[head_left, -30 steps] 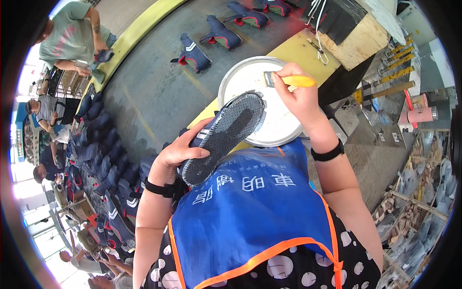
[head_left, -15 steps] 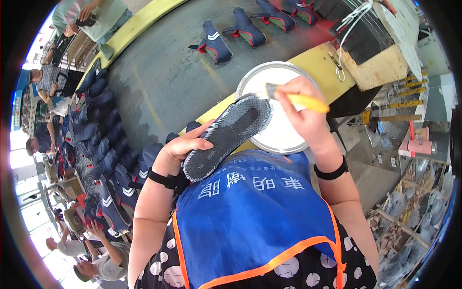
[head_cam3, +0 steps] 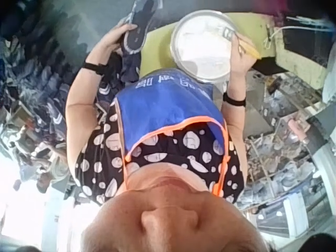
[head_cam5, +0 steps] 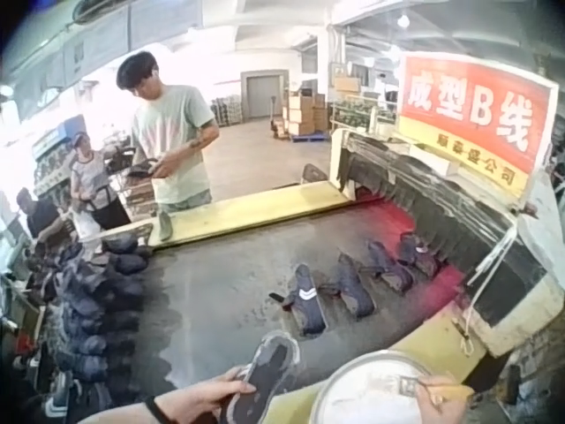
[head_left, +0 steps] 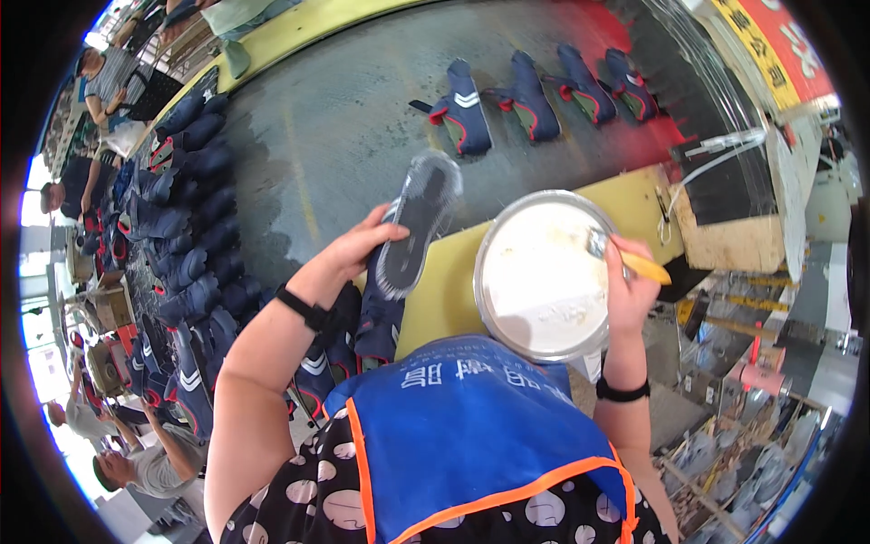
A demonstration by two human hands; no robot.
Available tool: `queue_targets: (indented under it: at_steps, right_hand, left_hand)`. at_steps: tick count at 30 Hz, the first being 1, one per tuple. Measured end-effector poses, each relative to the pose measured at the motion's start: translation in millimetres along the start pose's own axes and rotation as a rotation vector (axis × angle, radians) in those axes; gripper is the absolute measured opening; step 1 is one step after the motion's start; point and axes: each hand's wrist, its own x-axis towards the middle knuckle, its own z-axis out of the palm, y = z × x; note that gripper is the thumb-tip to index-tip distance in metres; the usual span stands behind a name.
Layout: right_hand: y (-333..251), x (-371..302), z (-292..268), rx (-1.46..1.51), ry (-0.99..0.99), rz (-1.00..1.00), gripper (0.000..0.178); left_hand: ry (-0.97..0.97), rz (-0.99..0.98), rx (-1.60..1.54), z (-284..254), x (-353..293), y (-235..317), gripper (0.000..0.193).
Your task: Applying adhesive to shoe soles using a brush on a factory assembly line.
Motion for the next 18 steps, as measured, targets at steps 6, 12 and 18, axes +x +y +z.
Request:
queue_targets:
  at_steps: [6,12,18]
  right_hand:
    - [22,-21,-25,0.042,0.053,0.216,0.011]
    - [24,-24,-39,-0.090,0.075,0.196,0.013]
    - [17,-15,-18,-0.026,-0.001,0.232,0.011]
  left_hand:
    - [0.600,0.178,0.198,-83,163,11,0.109]
    - [0.948,0.175,0.631,-105,230,24,0.121]
    - [0.721,0.210,0.669,-109,190,16,0.104]
